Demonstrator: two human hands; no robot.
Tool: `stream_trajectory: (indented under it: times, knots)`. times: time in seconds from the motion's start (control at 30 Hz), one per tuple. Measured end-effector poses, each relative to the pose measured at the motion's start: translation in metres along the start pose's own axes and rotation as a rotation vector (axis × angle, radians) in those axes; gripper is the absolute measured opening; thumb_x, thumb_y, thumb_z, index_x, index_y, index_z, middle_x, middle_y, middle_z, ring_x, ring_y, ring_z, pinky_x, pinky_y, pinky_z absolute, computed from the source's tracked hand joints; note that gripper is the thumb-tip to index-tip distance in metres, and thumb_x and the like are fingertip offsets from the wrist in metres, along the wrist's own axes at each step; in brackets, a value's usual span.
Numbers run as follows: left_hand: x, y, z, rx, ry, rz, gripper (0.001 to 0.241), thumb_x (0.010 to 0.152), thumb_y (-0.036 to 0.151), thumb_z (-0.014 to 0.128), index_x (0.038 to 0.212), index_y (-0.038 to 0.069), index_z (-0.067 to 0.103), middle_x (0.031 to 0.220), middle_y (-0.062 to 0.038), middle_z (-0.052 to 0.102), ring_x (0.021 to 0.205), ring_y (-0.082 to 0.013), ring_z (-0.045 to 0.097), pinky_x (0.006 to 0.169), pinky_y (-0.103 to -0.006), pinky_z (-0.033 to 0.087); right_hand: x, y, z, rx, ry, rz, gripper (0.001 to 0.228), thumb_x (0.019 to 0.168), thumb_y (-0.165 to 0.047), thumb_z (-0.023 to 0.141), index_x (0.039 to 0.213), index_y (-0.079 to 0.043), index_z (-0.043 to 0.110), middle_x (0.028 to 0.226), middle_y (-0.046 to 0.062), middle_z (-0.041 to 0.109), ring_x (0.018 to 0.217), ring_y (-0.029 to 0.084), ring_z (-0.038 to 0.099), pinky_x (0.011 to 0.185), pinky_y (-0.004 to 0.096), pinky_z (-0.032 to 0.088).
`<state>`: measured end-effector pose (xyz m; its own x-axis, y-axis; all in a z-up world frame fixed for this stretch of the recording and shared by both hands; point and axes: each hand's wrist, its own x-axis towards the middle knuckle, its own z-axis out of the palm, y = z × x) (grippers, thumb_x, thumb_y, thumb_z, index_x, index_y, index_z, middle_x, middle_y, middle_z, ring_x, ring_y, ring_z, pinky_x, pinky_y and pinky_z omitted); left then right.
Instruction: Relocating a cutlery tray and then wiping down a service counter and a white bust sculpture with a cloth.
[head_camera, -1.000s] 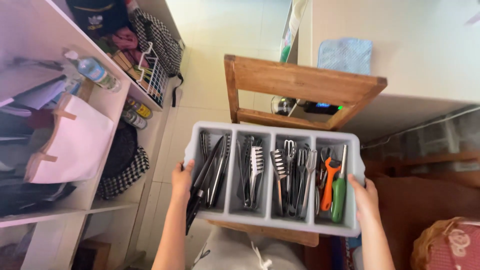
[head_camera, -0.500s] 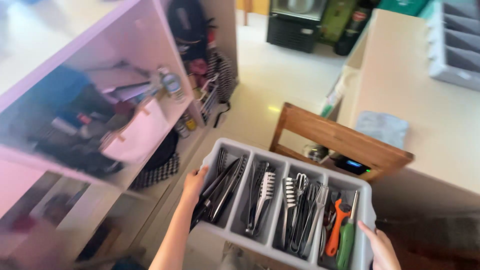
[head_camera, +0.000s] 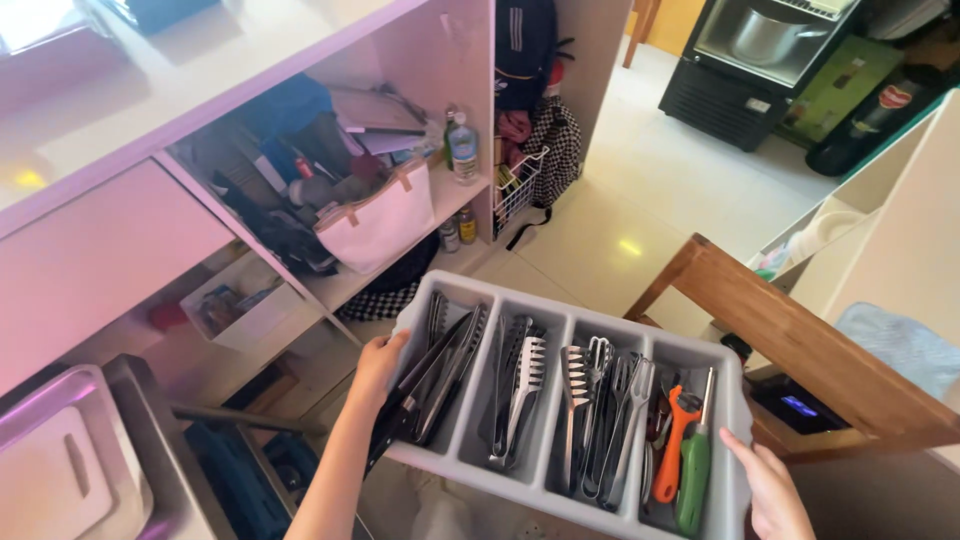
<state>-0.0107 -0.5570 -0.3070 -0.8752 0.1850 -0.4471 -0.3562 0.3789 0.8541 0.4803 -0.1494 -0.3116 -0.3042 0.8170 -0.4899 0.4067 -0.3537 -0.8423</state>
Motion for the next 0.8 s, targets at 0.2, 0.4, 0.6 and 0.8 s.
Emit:
stream_trajectory:
  times: [0.2, 0.4, 0.6, 0.8]
  knots:
    - [0.012, 0.016, -0.041, -0.127, -0.11, -0.048, 0.063, 0.09, 0.042, 0.07, 0.133, -0.004, 0.063, 0.118, -0.021, 0.074, 0.108, -0.0277, 0.069, 0.096, -0.0363, 0.05, -0.01, -0.016, 0.036, 0.117, -0.047, 0.011, 0.046, 0.09, -0.028, 0.073, 0.126, 0.0, 0.068, 0.122, 0.015, 0.071, 0.117, 0.025, 0.063, 0.103, 0.042, 0.043]
    - [0.051, 0.049, -0.067, 0.03, -0.169, -0.097, 0.067, 0.088, 0.047, 0.069, 0.137, 0.002, 0.06, 0.124, -0.02, 0.071, 0.11, -0.0303, 0.069, 0.098, -0.04, 0.05, -0.043, -0.032, 0.083, 0.296, -0.019, 0.185, 0.036, 0.099, -0.032, 0.068, 0.119, -0.002, 0.07, 0.109, 0.018, 0.071, 0.1, 0.033, 0.065, 0.088, 0.054, 0.049]
    - [0.114, 0.066, -0.087, 0.106, -0.324, -0.044, 0.076, 0.085, 0.053, 0.07, 0.139, 0.001, 0.06, 0.134, -0.018, 0.069, 0.124, -0.028, 0.063, 0.107, -0.0395, 0.045, -0.069, -0.031, 0.135, 0.405, 0.112, 0.227, 0.03, 0.1, -0.031, 0.065, 0.119, -0.009, 0.07, 0.11, 0.011, 0.072, 0.098, 0.027, 0.066, 0.089, 0.051, 0.05]
    - [0.187, 0.072, -0.082, 0.182, -0.38, 0.04, 0.094, 0.082, 0.058, 0.073, 0.149, -0.001, 0.045, 0.155, -0.017, 0.049, 0.145, -0.027, 0.043, 0.119, -0.039, 0.029, -0.094, 0.006, 0.165, 0.462, 0.264, 0.076, 0.032, 0.102, -0.03, 0.067, 0.117, -0.002, 0.069, 0.11, 0.011, 0.072, 0.1, 0.021, 0.067, 0.089, 0.041, 0.05]
